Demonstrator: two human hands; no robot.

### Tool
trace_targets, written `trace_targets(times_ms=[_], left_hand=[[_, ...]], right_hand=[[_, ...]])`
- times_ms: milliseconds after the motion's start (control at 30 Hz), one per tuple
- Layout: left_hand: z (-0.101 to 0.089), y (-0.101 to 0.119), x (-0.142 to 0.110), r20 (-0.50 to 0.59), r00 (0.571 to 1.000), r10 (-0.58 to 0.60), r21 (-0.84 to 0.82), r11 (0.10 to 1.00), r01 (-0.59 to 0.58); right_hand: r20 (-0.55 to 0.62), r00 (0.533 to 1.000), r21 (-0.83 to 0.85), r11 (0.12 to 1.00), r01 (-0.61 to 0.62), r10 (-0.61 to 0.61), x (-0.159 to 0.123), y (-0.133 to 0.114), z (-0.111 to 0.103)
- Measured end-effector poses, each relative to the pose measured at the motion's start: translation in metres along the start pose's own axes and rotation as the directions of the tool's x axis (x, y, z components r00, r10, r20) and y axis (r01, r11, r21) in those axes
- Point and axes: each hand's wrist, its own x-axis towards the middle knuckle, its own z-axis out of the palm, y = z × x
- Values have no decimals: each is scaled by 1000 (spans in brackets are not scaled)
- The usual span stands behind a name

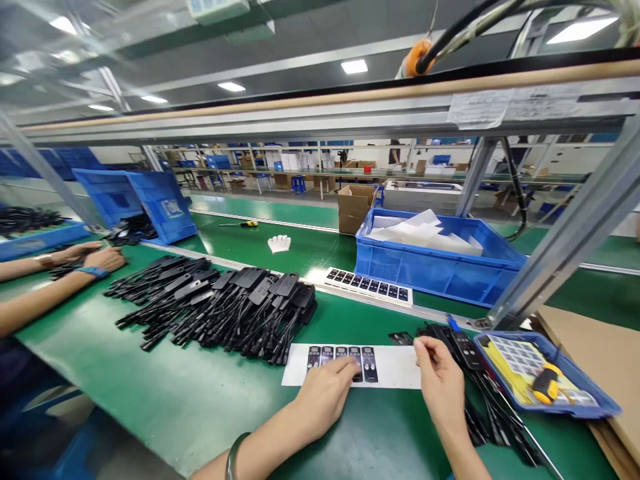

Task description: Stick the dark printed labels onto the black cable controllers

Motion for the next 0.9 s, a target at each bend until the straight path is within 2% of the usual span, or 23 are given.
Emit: trace_targets(times_ms=[67,100,167,200,233,267,300,367,433,500,567,600,633,700,767,800,833,900], left_hand=[[-19,-17,13,-124,983,-135,73,987,145],[-31,-28,19,-195,956,-218,103,965,241],[-54,-52,31,-324,878,-353,134,901,412],[-65,-64,36,-386,824,-415,141,856,497],[-74,-76,39,-422,783,-458,141,820,555],[-81,-85,40,-434,762,-480,139,800,583],[-86,-92,41,-436,752,-493,137,790,597],[-93,-99,38,-423,761,-492,135,796,590],[-94,-96,34,-425,766,-483,81,822,564],[-90,-83,30,-414,778,-472,-89,872,481],[-80,-64,27,-341,820,-459,-390,863,321],[-73,-53,26,-255,857,-447,-563,789,244],[-64,-42,25,-138,894,-426,-727,657,201],[-44,-22,23,135,935,-328,-932,279,233],[-24,-5,18,324,916,-235,-946,-67,317],[-15,1,15,385,900,-203,-918,-191,349],[-8,6,12,429,885,-181,-885,-279,372],[1,13,6,486,863,-137,-836,-361,414]], right_hand=[[-31,998,56,997,-56,57,-3,-3,-3],[-35,997,74,995,-69,72,-4,-5,-3],[-22,996,109,990,-85,87,-9,-8,-2],[-9,996,122,989,-87,89,-10,-10,-1],[3,996,131,988,-86,86,-12,-12,0],[14,997,139,987,-83,82,-14,-13,2],[22,997,149,985,-82,80,-15,-14,3],[36,996,177,980,-85,80,-17,-16,4],[46,995,218,972,-92,84,-19,-18,5],[53,995,256,962,-96,86,-20,-19,4],[60,995,288,953,-99,86,-22,-19,4],[65,994,302,948,-101,86,-22,-19,4],[71,994,317,943,-104,86,-23,-19,4],[93,992,346,932,-112,84,-25,-19,4],[122,989,368,922,-121,81,-27,-21,5],[137,987,372,920,-127,81,-28,-22,6],[151,985,368,920,-132,81,-29,-24,6],[176,980,344,928,-145,87,-32,-29,8]])
